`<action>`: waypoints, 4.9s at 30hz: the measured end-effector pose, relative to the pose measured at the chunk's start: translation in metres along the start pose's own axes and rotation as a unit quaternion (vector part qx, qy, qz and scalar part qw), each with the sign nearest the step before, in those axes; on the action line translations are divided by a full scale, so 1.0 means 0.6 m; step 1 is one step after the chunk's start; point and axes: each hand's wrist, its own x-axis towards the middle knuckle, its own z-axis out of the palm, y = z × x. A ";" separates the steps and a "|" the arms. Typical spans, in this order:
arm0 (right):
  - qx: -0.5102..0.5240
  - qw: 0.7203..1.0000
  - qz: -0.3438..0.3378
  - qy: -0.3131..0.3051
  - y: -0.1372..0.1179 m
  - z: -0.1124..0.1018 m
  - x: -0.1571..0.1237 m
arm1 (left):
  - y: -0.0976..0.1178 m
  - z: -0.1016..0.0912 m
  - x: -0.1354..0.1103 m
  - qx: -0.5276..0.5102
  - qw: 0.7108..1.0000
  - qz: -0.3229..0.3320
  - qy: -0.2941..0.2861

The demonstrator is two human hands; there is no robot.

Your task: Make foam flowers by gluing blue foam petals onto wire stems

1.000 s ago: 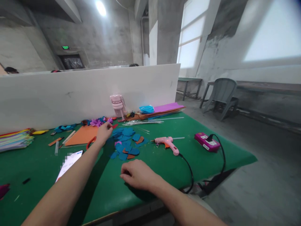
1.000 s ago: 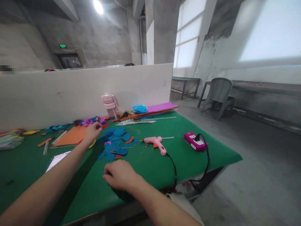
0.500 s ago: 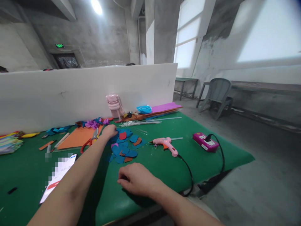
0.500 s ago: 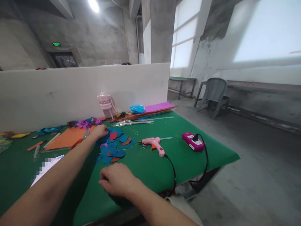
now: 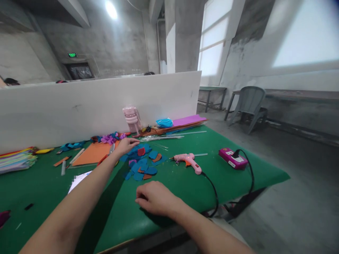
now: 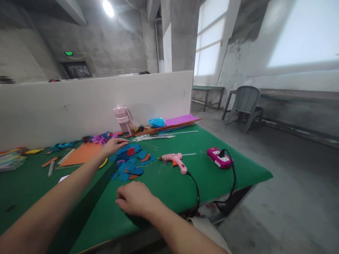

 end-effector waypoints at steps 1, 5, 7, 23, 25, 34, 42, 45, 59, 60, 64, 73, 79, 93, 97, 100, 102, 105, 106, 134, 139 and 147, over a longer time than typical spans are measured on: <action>-0.005 1.000 0.000 -0.005 -0.001 0.002 0.000 | -0.001 -0.001 0.001 0.000 1.000 0.001 -0.004; -0.017 1.000 -0.012 -0.015 -0.002 0.006 0.002 | -0.022 0.005 0.006 0.012 0.999 -0.044 -0.015; -0.014 1.000 -0.023 -0.005 -0.001 0.004 0.003 | -0.033 0.017 0.006 0.008 0.997 -0.072 -0.032; 0.246 0.951 0.066 0.175 0.020 0.005 0.022 | 0.014 -0.031 -0.111 -0.270 0.951 -0.135 -0.062; 0.352 0.907 0.116 0.201 0.024 0.008 0.032 | 0.045 -0.044 -0.157 -0.379 0.912 -0.122 -0.102; 0.453 0.877 0.125 0.102 0.009 0.020 0.035 | 0.122 -0.056 -0.314 -0.448 0.866 -0.105 -0.195; 0.474 0.871 0.121 0.044 0.001 0.023 0.037 | 0.093 -0.039 -0.329 -0.492 0.843 -0.076 -0.202; 0.464 0.874 0.126 0.075 0.008 0.007 0.037 | 0.093 -0.055 -0.345 -0.473 0.841 -0.071 -0.253; 0.064 0.993 0.024 0.096 -0.004 0.029 0.042 | 0.056 -0.081 -0.376 -0.298 0.898 0.015 -0.324; 0.033 0.997 0.011 0.071 -0.008 0.030 0.040 | 0.046 -0.083 -0.374 -0.280 0.908 0.009 -0.313; -0.045 0.999 -0.011 0.015 -0.012 0.037 0.035 | 0.026 -0.087 -0.371 -0.230 0.933 0.006 -0.276; -0.065 0.994 0.027 0.079 -0.011 0.031 0.040 | 0.024 -0.062 -0.360 -0.053 0.990 -0.017 -0.128; -0.001 0.996 0.003 0.086 -0.024 0.031 0.042 | 0.027 -0.072 -0.361 0.095 0.978 -0.094 -0.158; 0.013 0.997 -0.024 0.065 -0.027 0.025 0.045 | -0.105 -0.177 -0.405 0.138 0.934 -0.311 -0.107; 0.008 0.998 -0.033 0.052 -0.031 0.033 0.052 | -0.071 -0.148 -0.395 0.065 0.968 -0.216 -0.113; 0.007 0.999 -0.039 0.035 -0.036 0.033 0.052 | -0.033 -0.114 -0.387 0.078 0.974 -0.147 -0.155; 0.006 0.999 -0.038 0.029 -0.038 0.031 0.050 | -0.018 -0.100 -0.383 0.108 0.969 -0.123 -0.185; 0.008 0.999 -0.034 0.030 -0.037 0.026 0.044 | -0.012 -0.094 -0.379 0.131 0.969 -0.108 -0.182; 0.007 0.999 -0.034 0.029 -0.035 0.025 0.042 | -0.012 -0.095 -0.378 0.134 0.969 -0.105 -0.180; -0.003 0.999 -0.005 0.034 -0.013 0.005 0.029 | 0.002 -0.100 -0.370 0.137 0.973 -0.131 -0.129; -0.003 0.999 -0.008 0.040 -0.012 0.007 0.028 | -0.004 -0.106 -0.332 0.144 0.971 -0.152 -0.117; 0.004 0.999 -0.016 0.040 -0.010 0.021 0.032 | -0.043 -0.065 -0.185 0.135 0.962 -0.215 -0.103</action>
